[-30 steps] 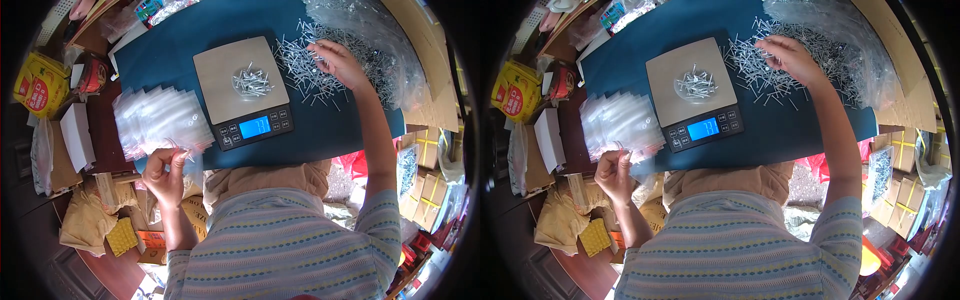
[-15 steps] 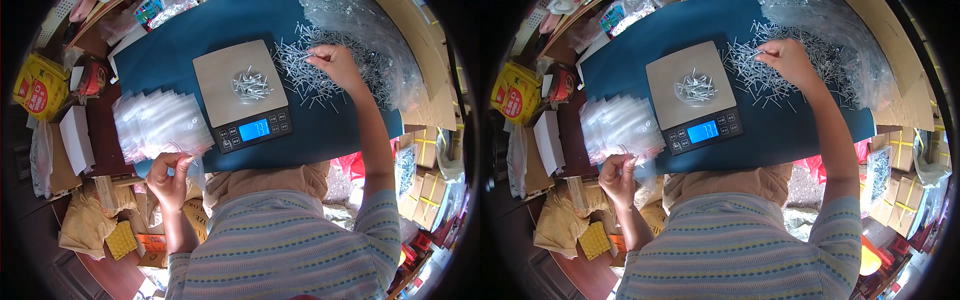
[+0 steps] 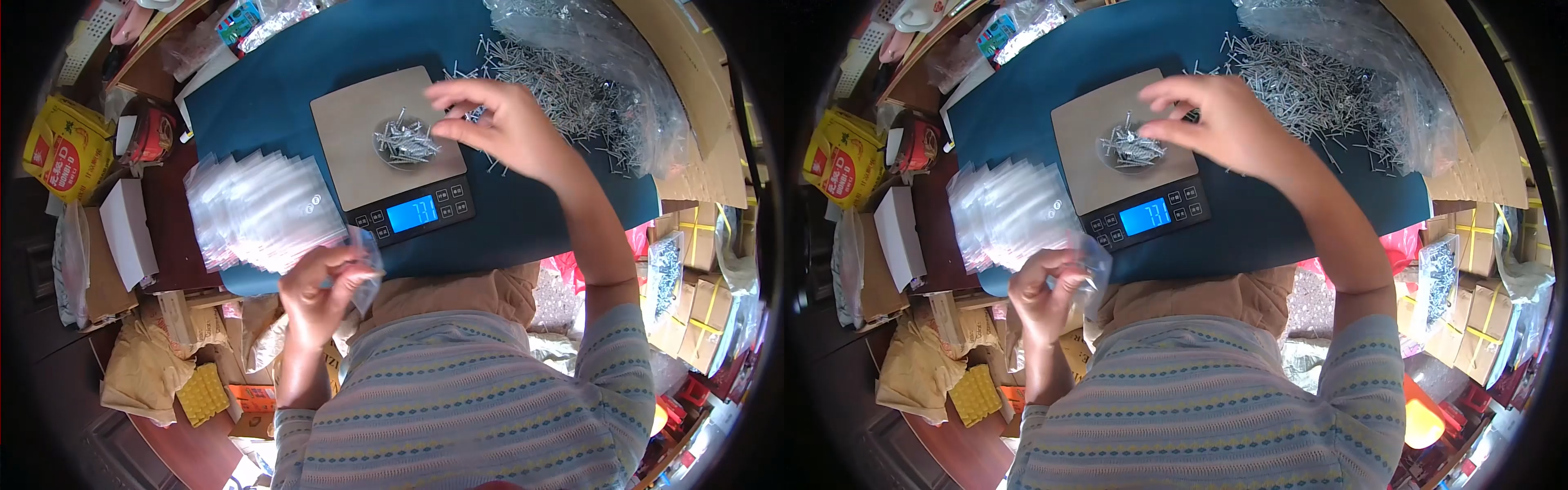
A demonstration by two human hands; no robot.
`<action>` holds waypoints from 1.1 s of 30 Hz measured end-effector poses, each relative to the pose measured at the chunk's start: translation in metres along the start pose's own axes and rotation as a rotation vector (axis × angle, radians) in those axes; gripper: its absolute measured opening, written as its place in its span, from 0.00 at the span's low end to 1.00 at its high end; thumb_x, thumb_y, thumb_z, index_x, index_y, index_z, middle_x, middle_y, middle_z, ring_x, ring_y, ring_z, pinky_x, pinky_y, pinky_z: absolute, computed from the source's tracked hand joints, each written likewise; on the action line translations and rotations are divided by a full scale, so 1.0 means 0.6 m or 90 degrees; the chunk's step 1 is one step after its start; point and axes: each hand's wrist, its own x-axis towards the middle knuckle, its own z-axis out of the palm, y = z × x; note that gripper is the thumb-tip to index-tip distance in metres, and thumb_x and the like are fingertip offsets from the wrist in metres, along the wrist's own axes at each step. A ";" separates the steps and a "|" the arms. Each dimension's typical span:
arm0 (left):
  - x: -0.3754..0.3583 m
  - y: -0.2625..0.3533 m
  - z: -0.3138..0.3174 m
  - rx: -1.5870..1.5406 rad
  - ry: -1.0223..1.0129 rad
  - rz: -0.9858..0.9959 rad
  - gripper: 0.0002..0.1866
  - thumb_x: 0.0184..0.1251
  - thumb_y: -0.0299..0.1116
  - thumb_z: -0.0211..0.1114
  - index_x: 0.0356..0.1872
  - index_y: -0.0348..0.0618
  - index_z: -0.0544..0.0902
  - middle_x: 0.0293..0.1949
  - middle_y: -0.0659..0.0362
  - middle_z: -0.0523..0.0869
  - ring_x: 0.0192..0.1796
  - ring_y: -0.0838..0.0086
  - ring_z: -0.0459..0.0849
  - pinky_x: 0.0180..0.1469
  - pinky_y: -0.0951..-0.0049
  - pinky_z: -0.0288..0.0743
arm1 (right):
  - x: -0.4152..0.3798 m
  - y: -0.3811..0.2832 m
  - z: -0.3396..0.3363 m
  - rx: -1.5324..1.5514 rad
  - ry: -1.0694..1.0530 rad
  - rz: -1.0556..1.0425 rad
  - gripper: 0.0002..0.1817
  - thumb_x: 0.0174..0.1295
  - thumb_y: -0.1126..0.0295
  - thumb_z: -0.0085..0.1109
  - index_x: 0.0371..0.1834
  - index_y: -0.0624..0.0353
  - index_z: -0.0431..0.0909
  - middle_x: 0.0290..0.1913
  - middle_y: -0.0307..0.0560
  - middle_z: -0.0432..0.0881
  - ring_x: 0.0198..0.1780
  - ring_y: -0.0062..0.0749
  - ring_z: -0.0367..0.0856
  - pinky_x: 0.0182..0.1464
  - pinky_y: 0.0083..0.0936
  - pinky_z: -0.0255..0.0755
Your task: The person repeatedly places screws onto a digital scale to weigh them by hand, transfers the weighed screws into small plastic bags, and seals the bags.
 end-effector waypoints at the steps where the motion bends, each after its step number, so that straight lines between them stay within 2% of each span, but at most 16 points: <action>1: 0.004 0.013 0.008 -0.005 -0.037 0.034 0.12 0.57 0.29 0.74 0.39 0.35 0.86 0.30 0.57 0.88 0.28 0.79 0.83 0.31 0.79 0.74 | -0.005 -0.013 0.011 0.022 -0.037 -0.046 0.15 0.61 0.69 0.67 0.50 0.56 0.81 0.41 0.41 0.85 0.39 0.20 0.82 0.35 0.19 0.74; 4: 0.000 0.024 0.026 -0.073 -0.118 0.042 0.13 0.55 0.28 0.74 0.40 0.35 0.85 0.29 0.57 0.87 0.26 0.80 0.81 0.29 0.79 0.73 | -0.036 -0.066 0.034 0.186 -0.269 -0.079 0.08 0.63 0.67 0.65 0.39 0.59 0.80 0.31 0.41 0.81 0.31 0.24 0.80 0.31 0.26 0.72; 6: -0.012 0.034 0.050 -0.221 -0.065 0.035 0.13 0.53 0.26 0.75 0.39 0.36 0.83 0.27 0.59 0.85 0.25 0.79 0.80 0.28 0.77 0.72 | -0.063 -0.068 0.059 0.255 -0.328 -0.145 0.08 0.63 0.66 0.64 0.34 0.60 0.79 0.28 0.43 0.79 0.28 0.31 0.78 0.29 0.29 0.69; 8: -0.013 0.030 0.056 -0.246 -0.099 0.092 0.14 0.51 0.24 0.76 0.38 0.38 0.81 0.26 0.60 0.83 0.24 0.77 0.79 0.27 0.74 0.71 | -0.085 -0.079 0.063 0.309 -0.297 -0.150 0.13 0.66 0.64 0.61 0.28 0.62 0.76 0.25 0.47 0.75 0.25 0.38 0.74 0.28 0.32 0.66; 10: -0.001 0.015 0.053 -0.143 -0.222 0.217 0.16 0.48 0.22 0.76 0.38 0.39 0.79 0.25 0.62 0.80 0.24 0.74 0.78 0.26 0.72 0.70 | -0.101 -0.070 0.060 0.288 -0.262 -0.197 0.13 0.64 0.67 0.61 0.25 0.63 0.76 0.22 0.46 0.74 0.23 0.35 0.72 0.27 0.31 0.64; 11: -0.006 0.025 0.050 -0.108 -0.273 0.163 0.14 0.48 0.21 0.75 0.34 0.40 0.80 0.26 0.61 0.79 0.30 0.69 0.80 0.29 0.69 0.69 | -0.107 -0.064 0.056 0.288 -0.236 -0.171 0.12 0.64 0.68 0.62 0.25 0.63 0.76 0.22 0.45 0.74 0.22 0.34 0.72 0.26 0.31 0.64; 13: -0.004 0.030 0.043 -0.078 -0.226 0.195 0.12 0.46 0.21 0.75 0.32 0.41 0.81 0.29 0.61 0.79 0.34 0.66 0.80 0.34 0.68 0.70 | -0.118 -0.050 0.048 0.289 -0.186 -0.115 0.12 0.64 0.70 0.62 0.24 0.63 0.76 0.21 0.44 0.74 0.21 0.31 0.72 0.25 0.29 0.63; 18: 0.009 0.025 0.013 0.015 -0.082 0.290 0.10 0.44 0.24 0.73 0.23 0.46 0.78 0.31 0.61 0.80 0.46 0.60 0.82 0.45 0.61 0.70 | -0.107 -0.028 0.040 0.265 -0.138 -0.013 0.10 0.68 0.69 0.58 0.30 0.63 0.80 0.26 0.41 0.80 0.27 0.20 0.78 0.28 0.20 0.69; 20: 0.009 0.014 -0.008 0.071 -0.064 0.263 0.12 0.49 0.25 0.72 0.21 0.46 0.74 0.30 0.60 0.85 0.60 0.55 0.80 0.54 0.55 0.68 | -0.096 0.001 0.028 0.312 -0.022 0.081 0.09 0.70 0.68 0.55 0.36 0.62 0.80 0.30 0.38 0.81 0.31 0.16 0.79 0.33 0.17 0.73; 22: 0.014 0.006 -0.026 0.104 -0.110 0.232 0.09 0.52 0.26 0.71 0.23 0.45 0.76 0.46 0.51 0.85 0.70 0.46 0.69 0.67 0.47 0.56 | -0.076 0.028 0.022 0.259 0.058 0.061 0.09 0.67 0.67 0.60 0.43 0.61 0.79 0.38 0.40 0.82 0.37 0.21 0.81 0.39 0.20 0.74; 25: 0.016 0.014 -0.013 0.087 -0.140 0.200 0.07 0.52 0.25 0.71 0.25 0.43 0.79 0.62 0.41 0.75 0.75 0.40 0.56 0.72 0.43 0.42 | -0.047 0.056 0.045 0.047 0.118 -0.108 0.18 0.61 0.63 0.67 0.50 0.60 0.77 0.46 0.45 0.81 0.46 0.30 0.80 0.44 0.25 0.74; 26: 0.016 0.010 -0.012 0.100 -0.174 0.211 0.06 0.51 0.25 0.71 0.26 0.43 0.80 0.64 0.40 0.72 0.75 0.39 0.54 0.72 0.43 0.42 | -0.044 0.055 0.051 -0.008 0.076 -0.091 0.33 0.54 0.56 0.72 0.59 0.58 0.70 0.53 0.49 0.78 0.57 0.42 0.75 0.58 0.38 0.67; 28: 0.019 0.005 -0.008 0.127 -0.241 0.234 0.06 0.51 0.25 0.71 0.28 0.43 0.81 0.68 0.38 0.65 0.76 0.36 0.51 0.72 0.42 0.43 | -0.041 0.046 0.073 -0.175 0.072 -0.105 0.39 0.53 0.51 0.71 0.64 0.55 0.65 0.56 0.53 0.77 0.65 0.46 0.70 0.67 0.50 0.53; 29: 0.020 0.011 -0.002 0.126 -0.212 0.236 0.07 0.51 0.23 0.70 0.30 0.41 0.81 0.56 0.41 0.78 0.67 0.44 0.71 0.67 0.46 0.59 | -0.037 0.057 0.090 -0.154 0.061 -0.098 0.44 0.50 0.47 0.72 0.67 0.54 0.61 0.60 0.54 0.75 0.69 0.47 0.66 0.71 0.54 0.40; 32: 0.009 0.002 0.001 0.111 -0.248 0.153 0.08 0.51 0.20 0.69 0.32 0.39 0.81 0.39 0.49 0.85 0.45 0.57 0.86 0.51 0.55 0.75 | -0.027 0.077 0.128 -0.225 0.092 -0.113 0.46 0.46 0.50 0.76 0.67 0.51 0.63 0.64 0.56 0.72 0.70 0.46 0.65 0.72 0.54 0.40; 33: 0.015 0.006 0.011 0.133 -0.197 0.204 0.08 0.52 0.18 0.69 0.33 0.36 0.80 0.28 0.55 0.84 0.27 0.66 0.84 0.35 0.64 0.78 | -0.025 0.070 0.126 -0.218 0.100 -0.122 0.42 0.47 0.55 0.77 0.65 0.51 0.65 0.63 0.55 0.73 0.68 0.45 0.68 0.72 0.48 0.43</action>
